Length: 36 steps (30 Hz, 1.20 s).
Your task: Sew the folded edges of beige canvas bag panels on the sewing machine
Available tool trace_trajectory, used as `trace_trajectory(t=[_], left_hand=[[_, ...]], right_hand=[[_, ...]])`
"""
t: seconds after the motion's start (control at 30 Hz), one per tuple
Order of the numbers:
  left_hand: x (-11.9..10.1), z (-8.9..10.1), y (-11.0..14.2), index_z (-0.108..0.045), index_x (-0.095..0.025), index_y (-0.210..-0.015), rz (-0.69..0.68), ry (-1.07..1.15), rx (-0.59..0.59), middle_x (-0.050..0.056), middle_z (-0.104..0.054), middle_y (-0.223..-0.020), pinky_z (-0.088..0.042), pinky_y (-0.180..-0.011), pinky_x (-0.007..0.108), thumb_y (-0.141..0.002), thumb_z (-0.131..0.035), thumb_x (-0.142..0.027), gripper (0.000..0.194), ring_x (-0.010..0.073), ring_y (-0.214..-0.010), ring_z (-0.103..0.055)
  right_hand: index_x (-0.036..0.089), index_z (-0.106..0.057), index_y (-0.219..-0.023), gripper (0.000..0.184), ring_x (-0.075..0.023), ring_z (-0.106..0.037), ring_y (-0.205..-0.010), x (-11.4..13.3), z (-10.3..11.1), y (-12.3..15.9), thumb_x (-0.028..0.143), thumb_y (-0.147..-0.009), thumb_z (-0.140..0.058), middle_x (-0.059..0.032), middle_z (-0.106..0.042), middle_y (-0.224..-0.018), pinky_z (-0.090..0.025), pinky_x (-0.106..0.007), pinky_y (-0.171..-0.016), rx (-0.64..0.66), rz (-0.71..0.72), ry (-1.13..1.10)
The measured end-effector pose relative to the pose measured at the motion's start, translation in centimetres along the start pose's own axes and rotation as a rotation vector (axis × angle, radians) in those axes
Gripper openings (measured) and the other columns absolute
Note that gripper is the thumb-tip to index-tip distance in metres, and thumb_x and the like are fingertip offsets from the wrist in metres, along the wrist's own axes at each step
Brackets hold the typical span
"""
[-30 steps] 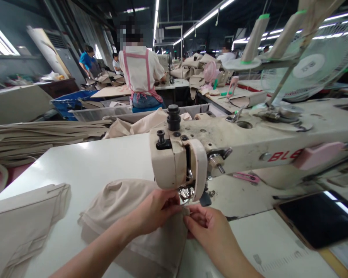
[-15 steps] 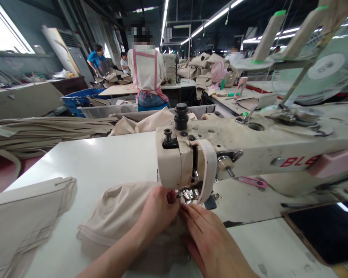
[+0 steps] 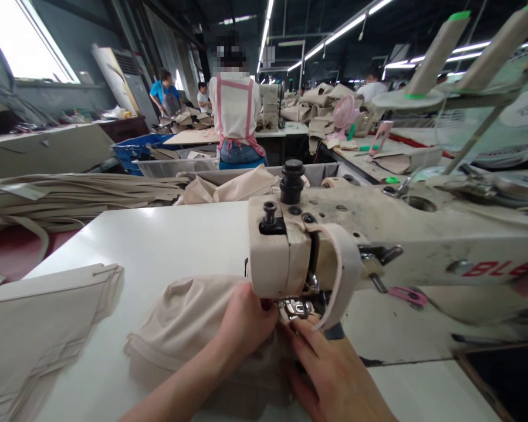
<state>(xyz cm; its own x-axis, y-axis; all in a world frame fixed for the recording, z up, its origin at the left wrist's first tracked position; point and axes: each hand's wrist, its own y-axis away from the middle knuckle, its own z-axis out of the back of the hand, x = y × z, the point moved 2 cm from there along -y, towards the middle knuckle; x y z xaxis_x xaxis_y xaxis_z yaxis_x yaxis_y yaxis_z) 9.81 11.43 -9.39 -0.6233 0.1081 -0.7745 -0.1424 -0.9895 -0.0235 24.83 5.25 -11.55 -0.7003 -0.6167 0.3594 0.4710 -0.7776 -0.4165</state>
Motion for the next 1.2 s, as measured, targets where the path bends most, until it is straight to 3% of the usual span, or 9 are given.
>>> trace_trajectory(t=[0.2, 0.37, 0.47, 0.53, 0.63, 0.73, 0.93, 1.07, 1.2], left_hand=[[-0.2, 0.8, -1.1, -0.057, -0.014, -0.057, -0.015, 0.016, -0.058, 0.001, -0.06, -0.055, -0.042, -0.051, 0.019, -0.069, -0.052, -0.01, 0.014, 0.0133, -0.056, -0.055], [0.8, 1.3, -1.6, -0.058, -0.015, -0.066, 0.009, -0.004, -0.088, -0.004, -0.049, -0.043, -0.033, -0.034, 0.019, -0.079, -0.042, -0.017, 0.02, 0.0096, -0.032, -0.04], [1.3, 2.1, 0.4, -0.062, -0.016, -0.081, -0.08, -0.061, -0.162, 0.004, -0.065, -0.072, -0.049, -0.058, 0.028, -0.079, -0.051, -0.023, 0.013, 0.0179, -0.062, -0.06], [1.3, 2.2, 2.3, -0.066, -0.019, -0.09, -0.254, -0.144, -0.052, 0.007, -0.067, -0.091, -0.049, -0.076, 0.035, -0.076, -0.065, -0.031, 0.018, 0.0243, -0.085, -0.06], [1.2, 1.8, 4.7, -0.068, -0.023, -0.104, -0.461, -0.257, 0.193, 0.005, -0.065, -0.092, -0.047, -0.075, 0.034, -0.085, -0.063, -0.03, 0.021, 0.0232, -0.084, -0.058], [0.9, 2.1, 5.1, -0.067, -0.023, -0.106, -0.44, -0.239, 0.212, 0.006, -0.064, -0.095, -0.047, -0.077, 0.03, -0.095, -0.046, -0.021, 0.025, 0.0202, -0.086, -0.059], [-0.2, 2.9, 4.0, -0.07, -0.019, -0.095, -0.389, -0.303, 0.311, 0.005, -0.062, -0.089, -0.047, -0.072, 0.025, -0.09, -0.049, -0.016, 0.021, 0.0181, -0.081, -0.06], [0.4, 2.4, 3.9, -0.066, -0.014, -0.081, -0.334, -0.283, 0.232, 0.005, -0.061, -0.083, -0.045, -0.065, 0.024, -0.089, -0.045, -0.008, 0.023, 0.0158, -0.073, -0.058], [0.9, 1.6, 4.0, -0.065, -0.014, -0.102, -0.514, -0.122, 0.116, 0.008, -0.063, -0.096, -0.047, -0.078, 0.027, -0.094, -0.043, -0.012, 0.024, 0.0177, -0.087, -0.058]], right_hand=[[0.017, -0.064, -0.111, 0.03, -0.0279, -0.06, -0.1, -0.4, -0.3, 0.0, 0.009, -0.086, -0.05, -0.0091, -0.067, -0.112, -0.054, -0.042, -0.087, -0.045, 0.073, 0.018], [0.018, -0.059, -0.124, 0.037, -0.0307, -0.059, -0.108, -0.6, -0.6, 0.0, 0.015, -0.088, -0.054, -0.0105, -0.062, -0.125, -0.054, -0.048, -0.09, -0.015, 0.09, 0.091], [0.015, -0.054, -0.13, 0.042, -0.0314, -0.058, -0.112, -0.4, -0.3, 0.1, 0.013, -0.088, -0.051, -0.0143, -0.06, -0.129, -0.055, -0.049, -0.09, 0.017, 0.069, 0.084], [0.013, -0.05, -0.13, 0.043, -0.0292, -0.057, -0.116, -0.2, 0.2, 0.3, 0.008, -0.088, -0.046, -0.0157, -0.06, -0.128, -0.054, -0.047, -0.092, 0.034, 0.067, 0.02], [0.014, -0.053, -0.118, 0.032, -0.0259, -0.059, -0.112, 0.3, 1.0, 0.6, 0.008, -0.089, -0.041, -0.0159, -0.064, -0.118, -0.056, -0.043, -0.092, 0.022, 0.017, -0.078], [0.016, -0.056, -0.108, 0.024, -0.0255, -0.062, -0.105, 0.9, 1.5, 1.0, 0.008, -0.089, -0.043, -0.0141, -0.064, -0.11, -0.056, -0.043, -0.09, -0.003, -0.022, -0.118], [0.012, -0.057, -0.114, 0.032, -0.0252, -0.056, -0.105, 1.6, 1.5, 1.1, 0.003, -0.086, -0.043, -0.0139, -0.06, -0.11, -0.052, -0.042, -0.095, 0.085, 0.029, -0.185], [0.012, -0.052, -0.122, 0.037, -0.0232, -0.054, -0.107, 1.3, 1.7, 1.3, 0.003, -0.088, -0.042, -0.014, -0.057, -0.114, -0.052, -0.04, -0.095, 0.068, 0.007, -0.209], [0.012, -0.054, -0.127, 0.043, -0.0268, -0.052, -0.111, 1.2, 1.5, 1.2, 0.003, -0.086, -0.043, -0.0143, -0.059, -0.118, -0.048, -0.046, -0.1, 0.129, 0.034, -0.141]])
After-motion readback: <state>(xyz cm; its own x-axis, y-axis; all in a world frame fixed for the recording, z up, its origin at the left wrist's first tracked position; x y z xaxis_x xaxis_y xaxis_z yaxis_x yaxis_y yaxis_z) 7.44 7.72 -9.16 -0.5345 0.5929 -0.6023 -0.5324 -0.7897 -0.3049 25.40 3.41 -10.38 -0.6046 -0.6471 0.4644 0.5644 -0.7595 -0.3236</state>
